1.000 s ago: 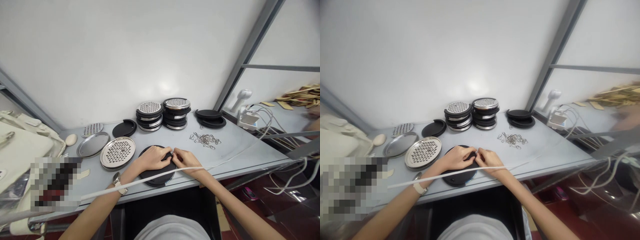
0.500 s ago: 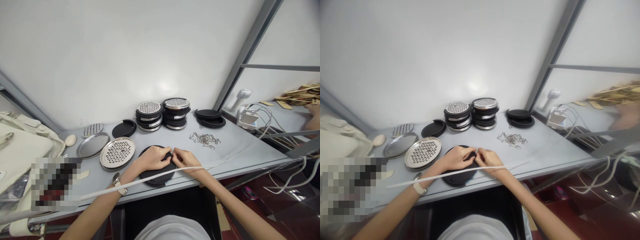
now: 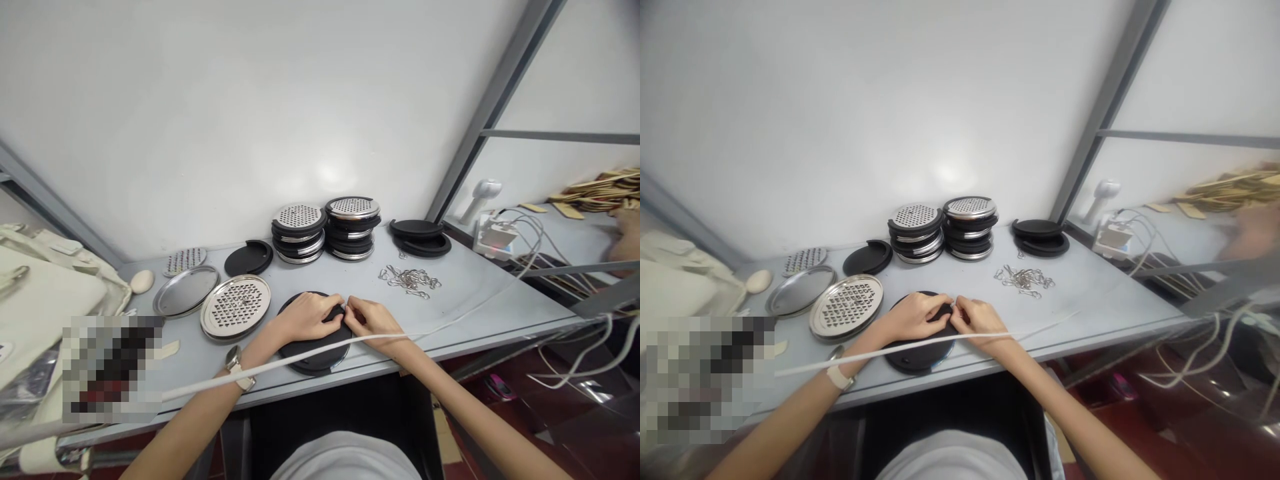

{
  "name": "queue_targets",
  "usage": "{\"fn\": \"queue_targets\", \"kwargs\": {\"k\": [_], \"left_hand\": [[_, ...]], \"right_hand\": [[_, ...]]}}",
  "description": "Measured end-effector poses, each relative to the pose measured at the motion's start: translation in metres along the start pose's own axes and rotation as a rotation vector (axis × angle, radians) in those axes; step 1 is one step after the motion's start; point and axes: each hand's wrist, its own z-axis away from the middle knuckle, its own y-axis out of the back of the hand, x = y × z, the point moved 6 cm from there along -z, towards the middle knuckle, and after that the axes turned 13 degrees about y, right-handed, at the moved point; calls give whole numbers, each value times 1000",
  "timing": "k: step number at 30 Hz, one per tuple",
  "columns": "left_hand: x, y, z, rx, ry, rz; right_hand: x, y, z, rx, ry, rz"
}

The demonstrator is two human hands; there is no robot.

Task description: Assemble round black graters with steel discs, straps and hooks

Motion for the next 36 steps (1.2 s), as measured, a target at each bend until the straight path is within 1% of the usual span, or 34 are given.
{"fn": "queue_targets", "kwargs": {"k": [10, 19, 36], "left_hand": [[0, 0, 0, -17, -5, 8], [0, 0, 0, -22, 2, -5], [0, 0, 0, -30, 10, 7]], "right_hand": [[3, -4, 0, -26, -13, -7], [1, -2, -1, -56, -8, 16], [3, -4, -1, -57, 2, 19]]}}
